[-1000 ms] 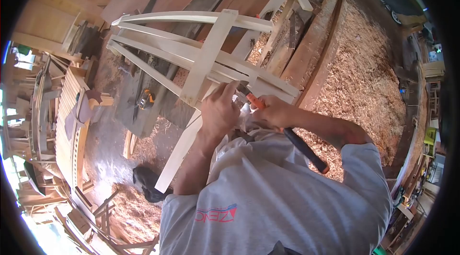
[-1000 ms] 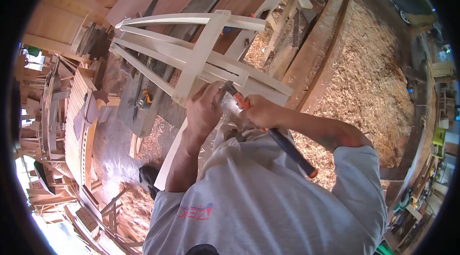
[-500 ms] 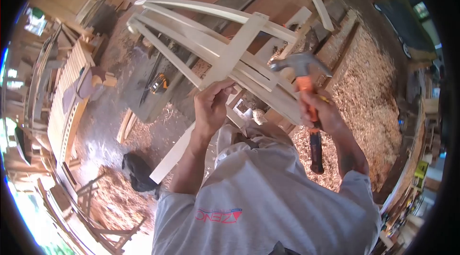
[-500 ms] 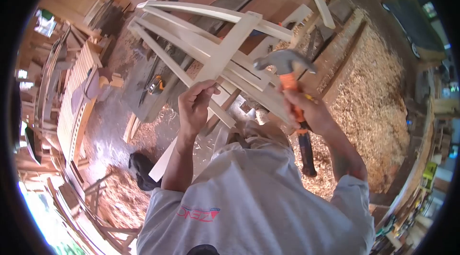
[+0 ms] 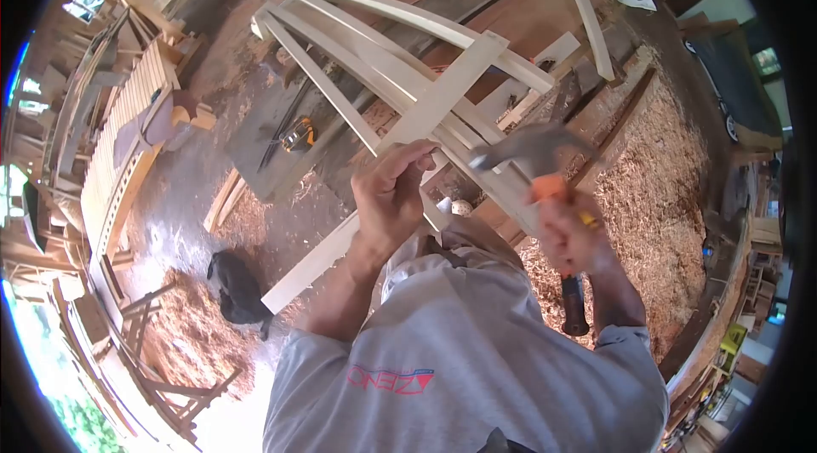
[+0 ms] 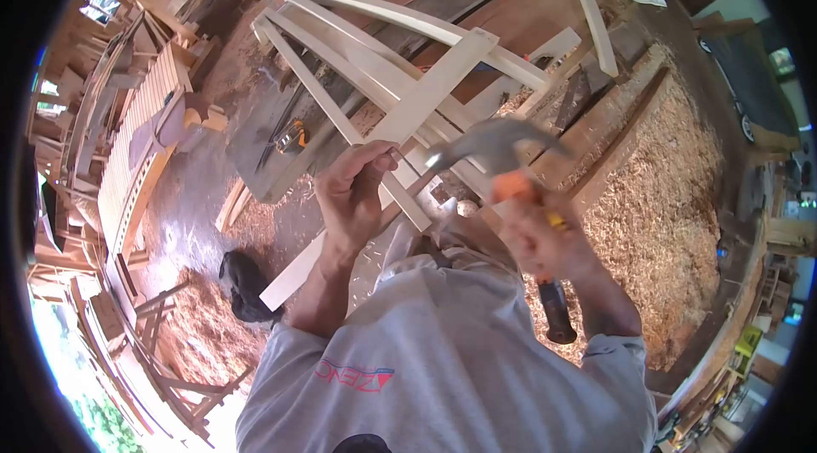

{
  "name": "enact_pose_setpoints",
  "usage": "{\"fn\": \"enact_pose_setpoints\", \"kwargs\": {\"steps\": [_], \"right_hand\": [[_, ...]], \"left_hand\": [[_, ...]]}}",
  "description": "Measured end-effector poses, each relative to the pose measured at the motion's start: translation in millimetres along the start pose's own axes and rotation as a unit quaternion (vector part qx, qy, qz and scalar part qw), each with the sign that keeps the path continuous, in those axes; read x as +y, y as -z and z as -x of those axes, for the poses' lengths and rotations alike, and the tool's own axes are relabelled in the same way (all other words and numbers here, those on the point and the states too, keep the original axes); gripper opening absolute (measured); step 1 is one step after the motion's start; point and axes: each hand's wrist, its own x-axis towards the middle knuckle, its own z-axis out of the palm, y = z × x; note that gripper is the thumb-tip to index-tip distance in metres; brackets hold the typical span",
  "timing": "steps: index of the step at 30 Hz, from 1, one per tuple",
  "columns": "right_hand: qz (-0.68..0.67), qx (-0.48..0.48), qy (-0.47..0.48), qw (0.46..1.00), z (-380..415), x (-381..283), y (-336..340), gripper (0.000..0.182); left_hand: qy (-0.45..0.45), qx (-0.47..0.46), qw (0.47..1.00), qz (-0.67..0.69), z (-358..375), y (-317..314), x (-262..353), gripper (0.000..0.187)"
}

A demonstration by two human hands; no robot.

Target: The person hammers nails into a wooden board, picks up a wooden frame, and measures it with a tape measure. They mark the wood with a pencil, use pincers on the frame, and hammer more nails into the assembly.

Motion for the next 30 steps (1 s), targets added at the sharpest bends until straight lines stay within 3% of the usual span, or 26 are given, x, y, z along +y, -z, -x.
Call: {"fn": "enact_pose_setpoints", "kwargs": {"steps": [1,3,5,6,7,9,11,13,15,17,18,20,21,23,24,25,27,30], "right_hand": [[-0.017,0.064,0.042,0.997,5,-7,8,0.027],[-0.06,0.102,0.087,0.989,10,-12,19,0.026],[-0.109,0.066,0.109,0.986,13,-14,24,0.027],[0.006,0.072,0.076,0.994,13,-9,18,0.025],[0.001,0.079,0.081,0.994,10,-4,12,0.025],[-0.006,-0.01,0.036,0.999,5,5,6,0.023],[-0.034,0.048,0.035,0.998,9,-2,17,0.022],[-0.108,0.134,0.1,0.98,13,-10,31,0.024],[-0.122,0.124,0.107,0.979,13,-4,31,0.024],[-0.003,0.017,0.051,0.999,6,4,16,0.023],[-0.005,0.02,0.053,0.998,2,8,11,0.023],[-0.038,-0.041,-0.054,0.997,-5,16,3,0.018],[-0.038,-0.044,-0.056,0.997,-7,18,7,0.018],[-0.01,-0.005,0.049,0.999,-9,20,20,0.015],[0.115,0.099,0.078,0.985,-7,-1,9,0.013],[0.117,0.098,0.076,0.985,-12,-1,15,0.013],[0.299,0.184,0.143,0.925,-20,2,35,0.015],[0.203,0.256,0.088,0.941,-52,-9,56,0.02]], "left_hand": [[0.003,-0.008,1.0,-0.026,-1,4,2,0.014],[-0.006,0.0,1.0,-0.023,-3,3,-4,0.014],[-0.013,0.004,1.0,-0.017,-2,-7,-4,0.015],[-0.012,-0.004,1.0,-0.018,-4,-13,2,0.015],[-0.012,-0.014,1.0,-0.021,-4,-16,6,0.016],[-0.019,-0.016,0.998,-0.052,-2,-14,0,0.016],[-0.017,-0.009,0.997,-0.08,5,-7,-4,0.016],[0.002,0.014,0.995,-0.097,7,-1,-6,0.015],[-0.001,0.016,0.995,-0.093,2,-7,-5,0.015],[-0.051,0.024,0.994,-0.093,-4,-22,2,0.025],[-0.052,0.02,0.994,-0.093,-4,-26,3,0.025],[-0.056,0.001,0.993,-0.102,0,-28,5,0.024],[-0.053,0.004,0.993,-0.104,2,-23,3,0.024],[0.02,0.032,0.996,-0.077,9,-7,-4,0.022],[0.049,0.027,0.994,-0.09,14,4,-14,0.019],[0.05,0.029,0.994,-0.089,17,13,-20,0.019],[0.18,0.048,0.982,0.023,22,30,-31,0.017],[0.19,0.071,0.978,0.052,36,54,-48,0.016]]}}
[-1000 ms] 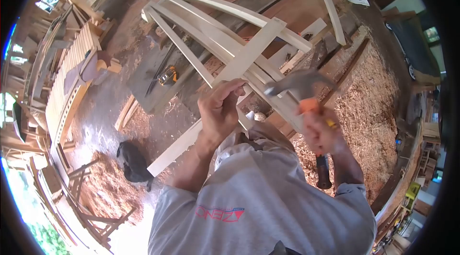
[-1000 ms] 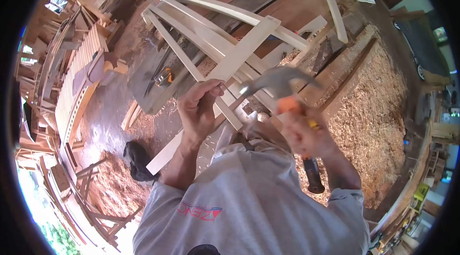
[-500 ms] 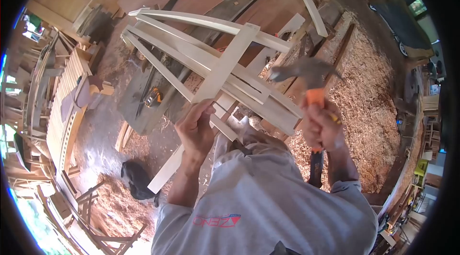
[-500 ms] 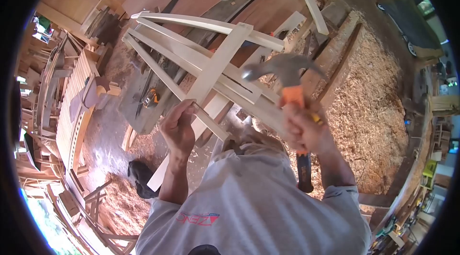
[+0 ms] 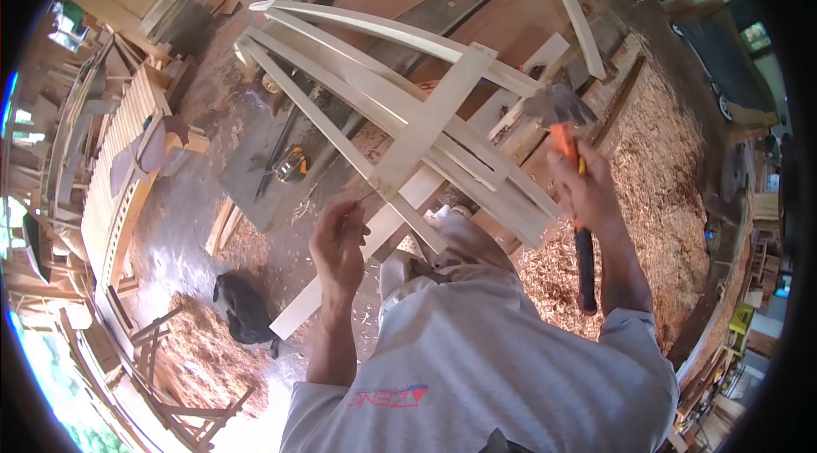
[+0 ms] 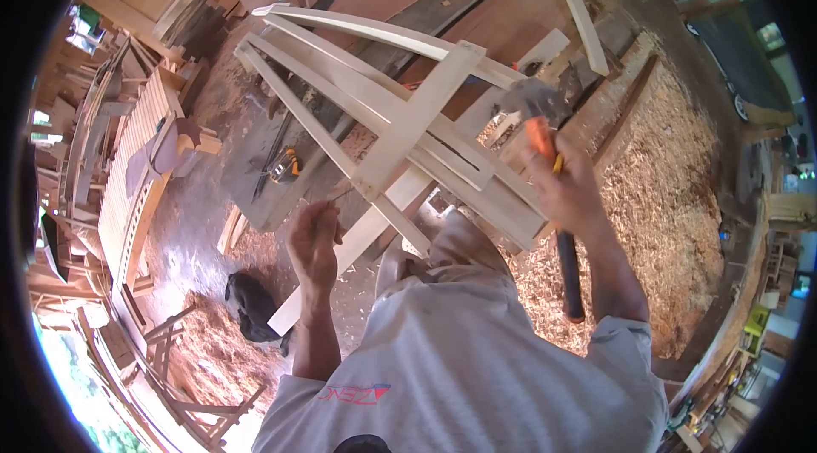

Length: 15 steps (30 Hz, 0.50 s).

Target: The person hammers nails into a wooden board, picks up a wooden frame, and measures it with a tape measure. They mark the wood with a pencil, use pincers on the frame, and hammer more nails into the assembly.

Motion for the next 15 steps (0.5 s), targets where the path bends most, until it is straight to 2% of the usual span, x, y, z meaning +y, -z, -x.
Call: {"fn": "enact_pose_setpoints", "kwargs": {"steps": [2,4,6,7,8,9,10,12,15], "right_hand": [[0.036,0.025,0.001,0.999,-42,-1,1,0.02],[0.245,0.047,0.12,0.961,-98,11,18,0.022],[0.246,0.034,0.204,0.947,-174,36,33,0.026],[0.243,0.019,0.21,0.947,-201,35,37,0.026],[0.314,0.02,0.189,0.93,-227,34,37,0.023],[0.38,0.023,0.169,0.909,-253,35,38,0.022],[0.372,0.014,0.176,0.911,-286,43,40,0.022],[0.464,0.024,0.201,0.863,-342,71,42,0.026],[0.511,0.005,0.17,0.843,-382,79,30,0.03]], "left_hand": [[0.038,0.02,0.999,0.022,10,10,-3,0.017],[0.042,0.067,0.995,0.062,11,12,-3,0.018],[0.053,0.085,0.992,0.081,12,15,-2,0.016],[0.072,0.097,0.988,0.096,18,17,-1,0.015],[0.073,0.113,0.987,0.092,24,17,4,0.015],[0.085,0.133,0.986,0.048,28,18,12,0.015],[0.096,0.151,0.984,0.004,29,17,19,0.015],[0.081,0.184,0.979,0.007,40,16,30,0.016],[0.037,0.245,0.969,0.026,48,10,47,0.015]]}}
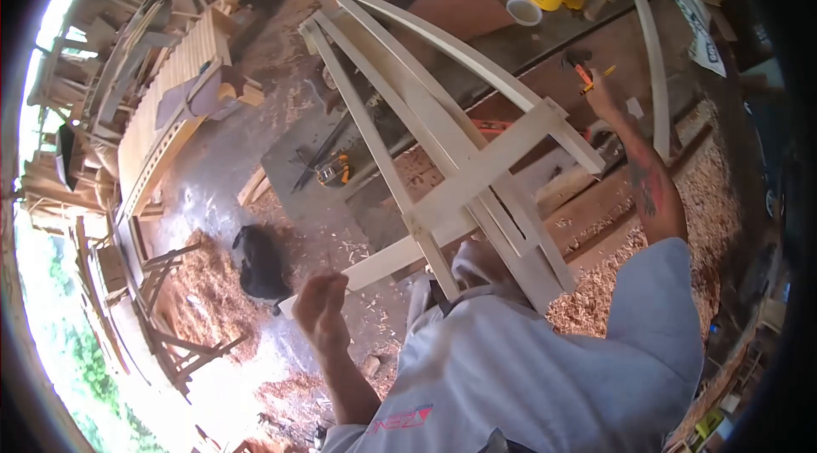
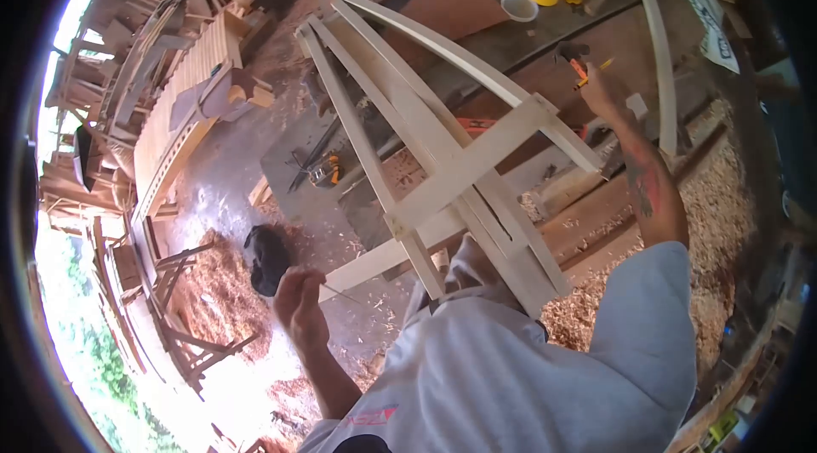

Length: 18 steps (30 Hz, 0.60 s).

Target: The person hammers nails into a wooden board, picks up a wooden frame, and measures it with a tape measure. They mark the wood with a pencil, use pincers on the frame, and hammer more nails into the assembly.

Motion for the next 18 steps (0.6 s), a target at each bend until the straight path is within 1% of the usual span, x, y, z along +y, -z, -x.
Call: {"fn": "enact_pose_setpoints", "kwargs": {"steps": [1,2,4,5,6,7,8,9,10,11,12,13,14,15,16,17,18], "right_hand": [[-0.036,0.0,0.014,0.999,-10,7,-15,0.032],[-0.044,-0.008,0.018,0.999,-19,17,-27,0.032],[0.011,-0.042,0.031,0.999,-25,19,-41,0.037],[-0.026,-0.031,0.052,0.998,-22,20,-51,0.029],[-0.029,-0.041,0.053,0.997,-16,18,-55,0.029],[-0.028,-0.034,0.039,0.998,-12,16,-56,0.03],[-0.026,-0.025,0.024,0.999,-9,14,-55,0.032],[-0.027,-0.025,0.024,0.999,-3,9,-51,0.032],[-0.055,0.067,0.067,0.994,7,5,-45,0.033],[-0.081,0.159,0.11,0.978,20,-2,-36,0.035],[-0.077,0.161,0.107,0.978,40,-22,-15,0.035],[-0.181,0.096,0.056,0.977,66,-51,14,0.033],[-0.282,0.031,0.005,0.959,93,-70,32,0.031],[-0.298,0.029,0.045,0.953,120,-75,30,0.027],[-0.314,0.026,0.09,0.945,149,-82,24,0.024],[-0.389,-0.012,0.069,0.919,182,-98,24,0.024],[-0.358,-0.013,0.092,0.929,212,-100,6,0.028]], "left_hand": [[-0.026,0.026,0.999,0.024,1,-2,6,0.014],[-0.026,0.033,0.999,0.014,-1,-3,13,0.014],[-0.064,0.059,0.996,0.001,-4,3,26,0.015],[-0.077,0.078,0.994,-0.018,-8,5,25,0.018],[-0.071,0.081,0.994,-0.026,-15,2,26,0.018],[-0.039,0.077,0.988,-0.13,-27,-5,26,0.017],[-0.009,0.07,0.971,-0.23,-40,-11,26,0.017],[0.024,0.051,0.968,-0.243,-54,-12,14,0.018],[0.056,0.032,0.965,-0.254,-68,-11,-7,0.019],[0.09,0.031,0.972,-0.214,-80,-11,-32,0.021],[0.125,0.028,0.977,-0.173,-91,-12,-55,0.022],[0.126,0.022,0.977,-0.17,-99,-16,-72,0.022],[0.11,-0.022,0.967,-0.228,-105,-23,-86,0.022],[0.093,-0.064,0.952,-0.284,-110,-29,-101,0.021],[0.023,-0.105,0.931,-0.349,-117,-35,-117,0.021],[-0.048,-0.142,0.9,-0.409,-121,-42,-128,0.02],[-0.024,-0.173,0.901,-0.396,-124,-53,-129,0.02]]}}
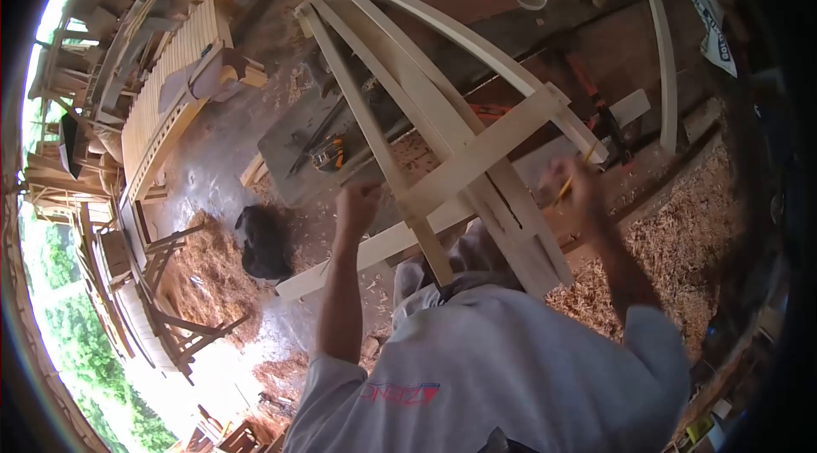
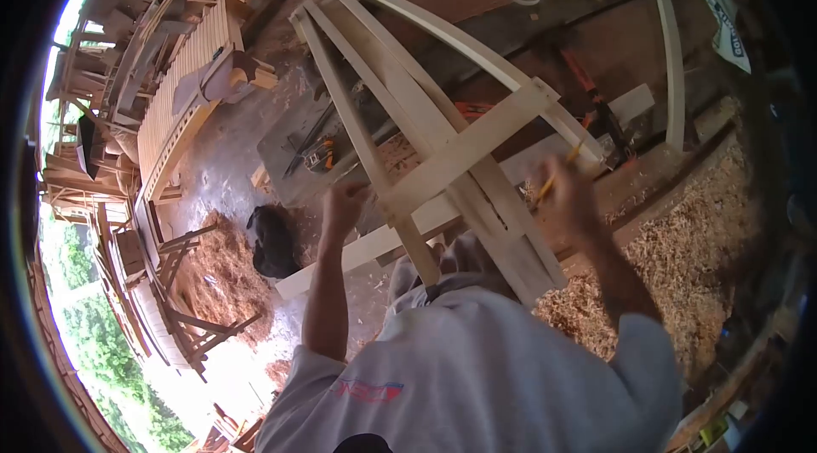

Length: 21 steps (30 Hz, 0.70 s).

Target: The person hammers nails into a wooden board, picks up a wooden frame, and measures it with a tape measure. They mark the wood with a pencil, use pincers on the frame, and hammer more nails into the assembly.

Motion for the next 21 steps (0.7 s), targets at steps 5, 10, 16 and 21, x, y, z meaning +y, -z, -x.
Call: {"fn": "enact_pose_setpoints", "kwargs": {"steps": [5,10,16,21], "right_hand": [[0.156,-0.022,-0.055,0.986,94,-44,-39,0.086],[0.232,0.001,-0.21,0.95,127,-28,-50,0.115],[0.258,-0.066,-0.185,0.946,117,-53,-50,0.12],[0.287,-0.029,-0.19,0.938,118,-37,-54,0.112]], "left_hand": [[0.032,-0.12,0.977,0.173,-28,-38,-9,0.021],[-0.002,-0.167,0.94,0.297,-30,-57,-15,0.024],[0.009,-0.207,0.808,0.552,-20,-54,-19,0.037],[0.028,-0.171,0.786,0.593,-23,-52,9,0.042]]}}
